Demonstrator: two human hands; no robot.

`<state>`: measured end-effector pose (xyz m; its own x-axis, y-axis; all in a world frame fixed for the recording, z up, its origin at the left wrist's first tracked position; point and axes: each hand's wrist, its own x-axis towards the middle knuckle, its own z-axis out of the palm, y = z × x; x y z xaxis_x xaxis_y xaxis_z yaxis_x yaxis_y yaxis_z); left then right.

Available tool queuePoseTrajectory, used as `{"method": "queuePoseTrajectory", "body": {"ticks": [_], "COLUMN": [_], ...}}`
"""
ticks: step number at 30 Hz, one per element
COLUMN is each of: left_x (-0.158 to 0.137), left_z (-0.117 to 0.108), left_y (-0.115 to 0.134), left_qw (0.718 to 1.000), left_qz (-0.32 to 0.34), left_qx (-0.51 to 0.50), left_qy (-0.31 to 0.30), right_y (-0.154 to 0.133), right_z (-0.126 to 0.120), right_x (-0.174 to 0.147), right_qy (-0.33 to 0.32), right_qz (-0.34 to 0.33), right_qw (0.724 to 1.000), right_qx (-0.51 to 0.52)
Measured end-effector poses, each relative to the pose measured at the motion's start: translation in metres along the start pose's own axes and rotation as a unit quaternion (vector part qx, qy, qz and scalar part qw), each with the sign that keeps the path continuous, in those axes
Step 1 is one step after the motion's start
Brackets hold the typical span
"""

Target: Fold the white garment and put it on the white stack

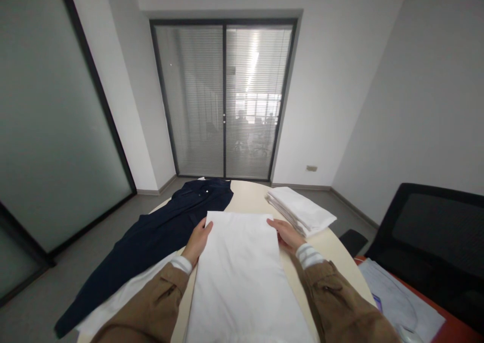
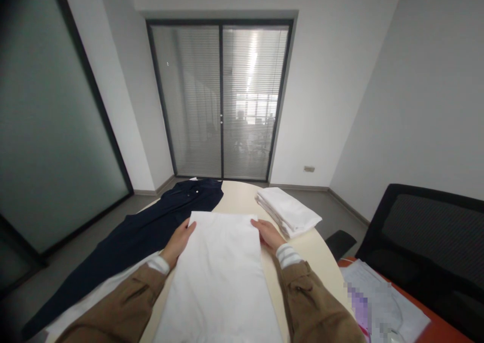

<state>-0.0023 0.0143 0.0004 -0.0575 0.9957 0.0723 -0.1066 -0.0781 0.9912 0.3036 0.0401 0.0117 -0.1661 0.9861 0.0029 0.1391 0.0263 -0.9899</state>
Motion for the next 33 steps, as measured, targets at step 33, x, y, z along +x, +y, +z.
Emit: {"method": "queuePoseTrajectory", "body": {"ticks": [33], "left_x": [0.009], "left_z": [-0.007], "left_y": [-0.017], "left_qw": [0.948], "left_qz": [0.198], "left_qx": [0.218], "left_qy": [0.123], "right_y": [0.011], "right_z": [0.000], "right_x": [0.012], "right_qy": [-0.008], "right_qz": [-0.073], "right_qw": [0.997], "right_qx": [-0.026]}}
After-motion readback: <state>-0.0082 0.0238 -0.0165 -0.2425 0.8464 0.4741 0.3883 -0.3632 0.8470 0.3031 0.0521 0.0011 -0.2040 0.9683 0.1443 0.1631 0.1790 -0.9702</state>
